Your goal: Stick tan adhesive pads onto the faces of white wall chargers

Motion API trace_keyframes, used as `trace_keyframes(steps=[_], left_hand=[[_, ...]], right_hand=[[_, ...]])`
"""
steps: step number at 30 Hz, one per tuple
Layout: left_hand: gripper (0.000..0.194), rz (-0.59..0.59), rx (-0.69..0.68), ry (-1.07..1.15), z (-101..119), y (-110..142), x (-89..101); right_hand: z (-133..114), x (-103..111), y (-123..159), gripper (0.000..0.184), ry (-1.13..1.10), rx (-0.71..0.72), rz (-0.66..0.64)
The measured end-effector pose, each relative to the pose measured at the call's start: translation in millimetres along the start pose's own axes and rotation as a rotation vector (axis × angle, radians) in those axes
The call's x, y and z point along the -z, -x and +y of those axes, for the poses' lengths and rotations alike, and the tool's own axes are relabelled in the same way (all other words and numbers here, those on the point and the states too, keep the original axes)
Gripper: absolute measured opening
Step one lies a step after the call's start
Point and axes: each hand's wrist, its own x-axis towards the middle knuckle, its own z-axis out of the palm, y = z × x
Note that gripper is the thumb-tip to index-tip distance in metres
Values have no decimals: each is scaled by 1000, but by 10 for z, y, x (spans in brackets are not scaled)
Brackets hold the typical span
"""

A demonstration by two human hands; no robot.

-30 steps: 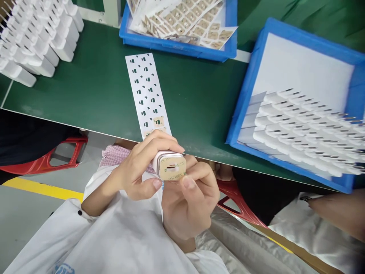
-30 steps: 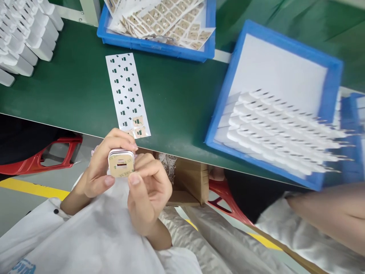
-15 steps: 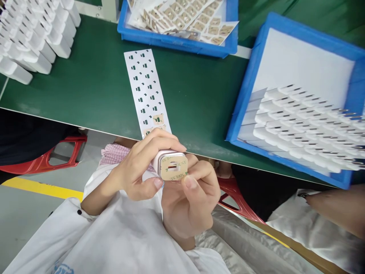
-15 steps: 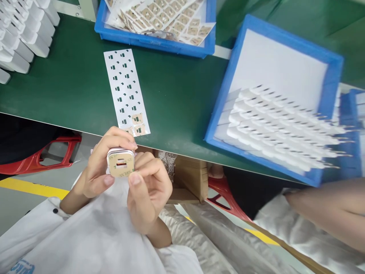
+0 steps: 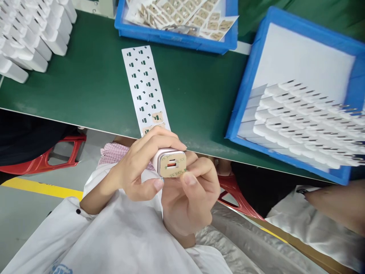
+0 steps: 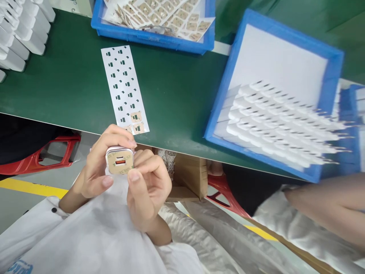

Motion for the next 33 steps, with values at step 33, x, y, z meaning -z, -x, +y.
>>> trace_keyframes(steps=[33], left_hand=[[37, 69, 0, -56, -204, -5, -46]], right_hand=[[65, 275, -198, 28, 493, 200, -72]])
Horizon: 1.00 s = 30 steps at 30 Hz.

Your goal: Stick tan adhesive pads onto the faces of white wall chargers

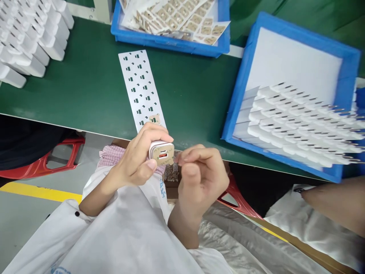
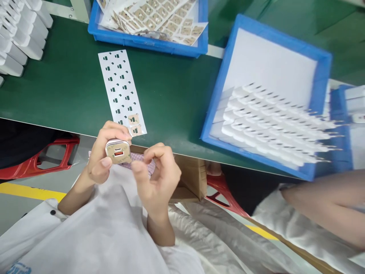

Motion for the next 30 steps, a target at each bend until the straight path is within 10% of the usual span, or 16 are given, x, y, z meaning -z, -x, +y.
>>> trace_keyframes(steps=[11, 30], left_hand=[[51, 18, 174, 94, -48, 102, -69], [63, -122, 253, -64, -208, 135, -54]], right_hand=[[68, -31, -71, 44, -59, -277, -252], [197, -108, -340, 54, 37, -408, -205]])
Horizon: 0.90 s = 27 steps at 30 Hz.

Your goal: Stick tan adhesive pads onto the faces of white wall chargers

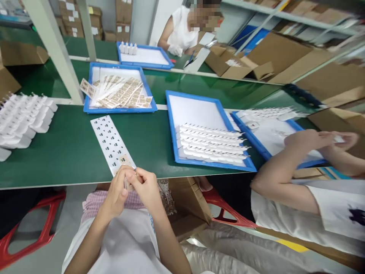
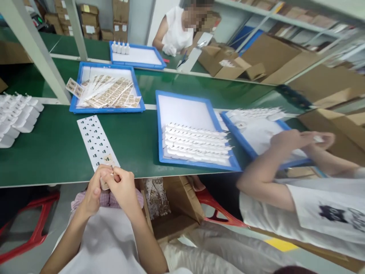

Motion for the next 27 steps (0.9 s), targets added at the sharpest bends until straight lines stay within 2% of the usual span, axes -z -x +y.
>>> trace_keyframes(steps=[2, 7, 9, 12, 15, 19, 22, 23, 24, 25, 27], left_hand=[[61, 20, 25, -28, -18, -3, -16], [42, 246, 228, -30, -51, -62, -70], [39, 272, 296, -13, -38, -89, -83], [41, 278, 297, -30, -19, -119, -120], [44, 229, 229, -44, -51, -157, -218], [44, 64, 70, -60, -100, -252, -440], [42, -39, 71, -25, -61, -320, -561], [44, -50, 110, -7, -40, -335, -565], [47, -49, 164, 12, -22, -346, -543], [48, -35, 224, 29, -10, -354, -496], [48, 1, 334, 43, -8, -367, -340]], right_hand=[[29, -21, -29, 55, -107, -25, -25], [252, -96, -96, 65, -292, -80, -61], [373, -109, -84, 72, -324, -113, -85], [520, -102, -28, 81, -370, -165, -172], [581, -68, 24, 82, -546, -236, -181], [542, 85, 41, 65, -978, -275, -45], [485, 405, 39, 62, -943, -155, 7], [472, 575, 37, 61, -872, -101, 68], [466, 782, 32, 59, -771, -41, 183], [466, 1025, 25, 58, -655, 21, 340], [489, 1591, -3, 56, -338, 151, 780]])
